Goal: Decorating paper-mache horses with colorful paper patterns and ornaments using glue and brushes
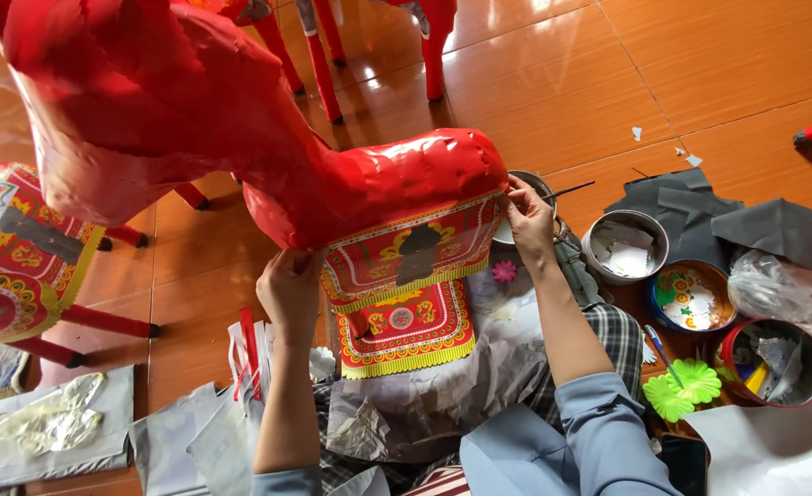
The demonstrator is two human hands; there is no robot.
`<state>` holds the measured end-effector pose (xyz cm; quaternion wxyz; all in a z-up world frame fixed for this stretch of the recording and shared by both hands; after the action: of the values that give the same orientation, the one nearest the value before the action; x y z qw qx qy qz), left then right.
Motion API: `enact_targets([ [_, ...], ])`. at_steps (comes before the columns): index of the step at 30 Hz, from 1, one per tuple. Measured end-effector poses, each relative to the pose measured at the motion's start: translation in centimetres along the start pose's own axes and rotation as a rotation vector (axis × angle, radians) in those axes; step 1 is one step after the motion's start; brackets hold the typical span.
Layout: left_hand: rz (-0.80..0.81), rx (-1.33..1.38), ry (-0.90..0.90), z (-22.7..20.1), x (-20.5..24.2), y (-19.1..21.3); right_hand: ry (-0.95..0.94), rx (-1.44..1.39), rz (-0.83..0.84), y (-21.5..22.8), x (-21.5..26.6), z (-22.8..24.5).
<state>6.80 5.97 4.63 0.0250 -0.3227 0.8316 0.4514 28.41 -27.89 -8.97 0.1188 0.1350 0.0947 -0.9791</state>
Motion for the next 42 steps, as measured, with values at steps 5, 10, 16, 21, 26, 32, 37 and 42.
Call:
enact_targets([
  [5, -0.117, -0.174, -0.163, -2.7, 0.8, 1.1, -0.024, -0.008, -0.018, 0.1, -0.1, -0.8],
  [10, -0.263, -0.422, -0.339, -4.3, 1.5, -0.9, -0.026, 0.000, -0.016, -0.2, 0.4, -0.3],
  [16, -0.189, -0.411, -0.774, -6.9, 0.2, -11.9, -0.033, 0.055, -0.025, -0.5, 0.7, 0.7],
  [21, -0.246, -0.474, -0.970, -14.9, -0.8, -16.6, -0.015, 0.077, -0.026, -0.8, 0.6, 1.4],
  [26, -0.282, -0.547, -0.682, -16.2, -3.4, -16.6, -0.013, 0.102, -0.019, -0.2, 0.0, 0.5],
  [32, -0.222, -0.574, -0.644, -15.3, -3.3, -17.6, 0.030, 0.138, -0.015, 0.1, -0.6, -0.1],
  [37, -0.205, -0.576, -0.651, -14.8, -3.5, -18.3, 0.028, 0.146, -0.026, 0.4, -0.7, -0.6],
  [42, -0.224, -0.552, -0.647, -14.8, -3.4, -18.0, 0.100, 0.379, -0.175, 2.1, 0.4, -0.7],
])
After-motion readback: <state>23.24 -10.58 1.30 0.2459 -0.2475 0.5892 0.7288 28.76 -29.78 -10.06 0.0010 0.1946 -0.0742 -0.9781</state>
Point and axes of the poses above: each hand's wrist, its own x-axis away from the middle knuckle, its own y-axis out of the back of the hand, z = x × y, the point moved 9 cm from there along -x, towards the middle knuckle, and after that the axes turned 9 degrees about z, right-handed, at the moved point
